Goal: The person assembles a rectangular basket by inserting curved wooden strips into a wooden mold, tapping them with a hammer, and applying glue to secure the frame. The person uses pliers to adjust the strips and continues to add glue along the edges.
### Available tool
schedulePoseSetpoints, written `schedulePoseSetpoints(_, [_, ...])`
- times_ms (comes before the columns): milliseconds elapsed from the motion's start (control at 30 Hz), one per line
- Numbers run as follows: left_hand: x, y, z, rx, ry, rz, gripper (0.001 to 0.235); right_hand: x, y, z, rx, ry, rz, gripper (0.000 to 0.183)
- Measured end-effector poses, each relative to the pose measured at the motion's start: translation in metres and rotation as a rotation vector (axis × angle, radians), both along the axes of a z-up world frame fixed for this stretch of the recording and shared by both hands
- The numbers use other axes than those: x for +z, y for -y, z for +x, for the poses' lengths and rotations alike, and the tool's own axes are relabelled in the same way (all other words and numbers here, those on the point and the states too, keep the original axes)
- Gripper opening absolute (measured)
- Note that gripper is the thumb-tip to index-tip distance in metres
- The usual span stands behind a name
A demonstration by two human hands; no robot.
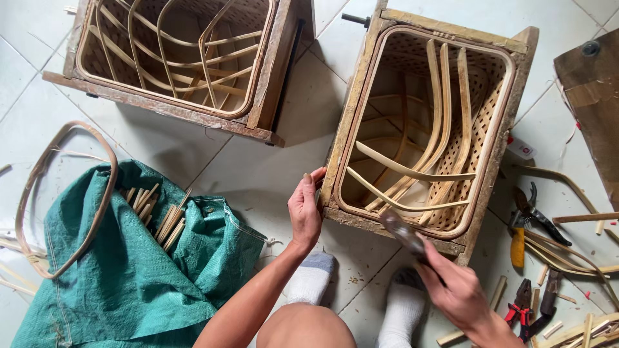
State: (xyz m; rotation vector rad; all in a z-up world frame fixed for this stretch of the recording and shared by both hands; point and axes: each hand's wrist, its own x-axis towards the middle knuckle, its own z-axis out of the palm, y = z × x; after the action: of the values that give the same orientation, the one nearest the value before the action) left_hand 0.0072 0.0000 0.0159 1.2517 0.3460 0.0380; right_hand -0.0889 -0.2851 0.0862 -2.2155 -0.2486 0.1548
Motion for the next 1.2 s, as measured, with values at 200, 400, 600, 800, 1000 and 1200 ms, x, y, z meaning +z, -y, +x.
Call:
schedulePoseSetpoints(200, [0.003,-0.001,-0.002,0.003,-0.033,0.037,0.054,0.013,-0.019,0.011,0.037,-0.100,-0.136,0.061])
schedulePoseSetpoints(400, [-0.001,0.001,0.001,0.023,-0.041,-0.066,0.057,0.038,-0.035,0.034,0.116,0.077,-0.044,0.057])
schedulePoseSetpoints(600, [-0.003,-0.002,0.000,0.044,-0.056,-0.114,0.062,0.036,-0.079,0.092,0.307,0.024,-0.138,0.056])
schedulePoseSetpoints(800, [-0.007,-0.001,-0.004,0.038,-0.055,-0.074,0.061,0.047,-0.090,0.160,0.268,-0.049,-0.156,0.051])
schedulePoseSetpoints(1000, [0.007,0.000,0.000,0.016,-0.084,-0.060,0.059,0.047,-0.087,0.181,0.182,-0.241,-0.233,0.056])
schedulePoseSetpoints(1200, [0.059,-0.011,0.003,-0.300,0.781,1.103,0.063,0.047,-0.058,0.191,0.045,-0.252,-0.018,0.051])
